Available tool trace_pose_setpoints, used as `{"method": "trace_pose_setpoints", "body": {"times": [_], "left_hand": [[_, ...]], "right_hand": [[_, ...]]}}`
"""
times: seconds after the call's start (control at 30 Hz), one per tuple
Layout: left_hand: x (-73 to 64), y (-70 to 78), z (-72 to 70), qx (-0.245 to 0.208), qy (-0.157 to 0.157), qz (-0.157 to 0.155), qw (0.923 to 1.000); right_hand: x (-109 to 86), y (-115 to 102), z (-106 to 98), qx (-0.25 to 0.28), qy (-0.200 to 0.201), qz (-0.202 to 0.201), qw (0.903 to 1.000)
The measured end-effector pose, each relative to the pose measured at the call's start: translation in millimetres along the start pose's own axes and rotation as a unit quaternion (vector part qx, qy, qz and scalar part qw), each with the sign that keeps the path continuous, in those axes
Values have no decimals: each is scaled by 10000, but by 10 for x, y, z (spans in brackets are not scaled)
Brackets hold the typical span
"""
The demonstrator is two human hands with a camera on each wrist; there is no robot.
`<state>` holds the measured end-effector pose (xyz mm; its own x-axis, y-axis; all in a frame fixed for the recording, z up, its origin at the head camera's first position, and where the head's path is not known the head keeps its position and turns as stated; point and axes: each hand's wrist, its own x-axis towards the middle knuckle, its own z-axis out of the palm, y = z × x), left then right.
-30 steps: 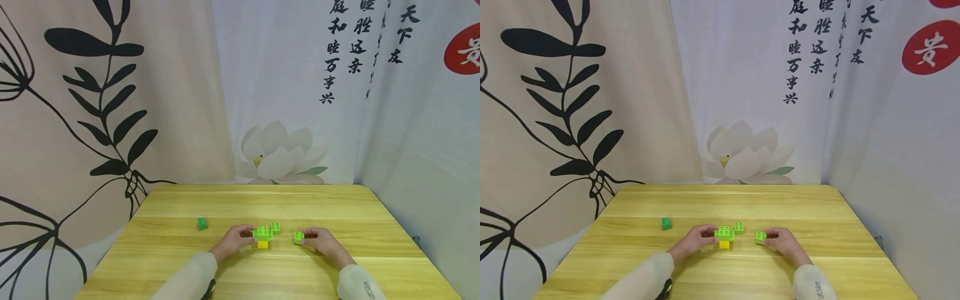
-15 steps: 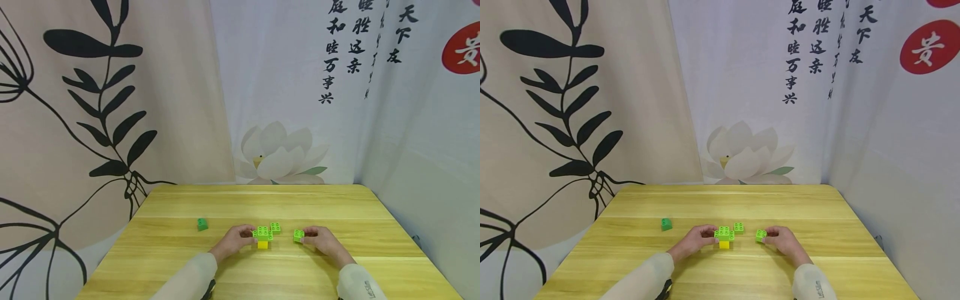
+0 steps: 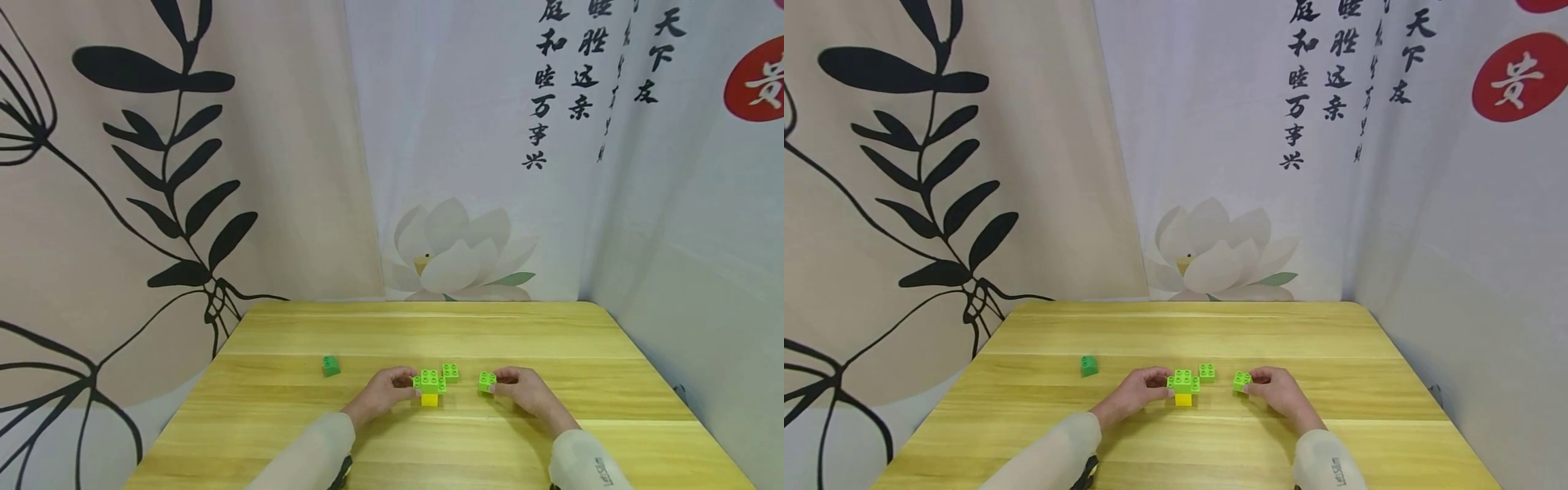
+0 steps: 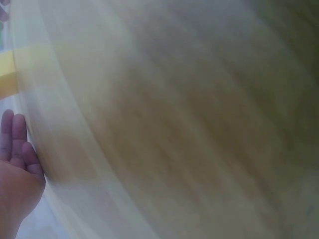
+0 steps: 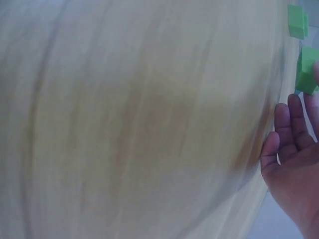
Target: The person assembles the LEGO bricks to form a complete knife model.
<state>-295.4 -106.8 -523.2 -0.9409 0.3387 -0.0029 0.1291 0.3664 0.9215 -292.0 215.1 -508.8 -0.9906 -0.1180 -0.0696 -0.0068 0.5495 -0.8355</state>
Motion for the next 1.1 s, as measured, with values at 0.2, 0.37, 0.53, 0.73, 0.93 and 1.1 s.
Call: {"method": "trace_pose_setpoints", "body": {"times": [0.2,0.37,0.53,0.73,0.93,1.1], "left_hand": [[14,-6,3,52,18,34,10000],[10,-12,3,-35,1,-12,10000],[8,-9,1,-93,-33,0,10000],[10,-17,-4,-113,-99,-4,9999],[1,-2,-2,-126,-72,-21,9999],[10,-12,1,-99,-82,-36,9999]], "right_hand": [[24,-2,17,-12,17,-73,10000],[22,-32,46,-25,19,-162,9999],[28,-64,67,-58,43,-131,9999],[52,-115,64,-20,32,-149,9999],[56,-209,68,90,12,-230,9997],[57,-299,100,134,11,-292,9995]]}}
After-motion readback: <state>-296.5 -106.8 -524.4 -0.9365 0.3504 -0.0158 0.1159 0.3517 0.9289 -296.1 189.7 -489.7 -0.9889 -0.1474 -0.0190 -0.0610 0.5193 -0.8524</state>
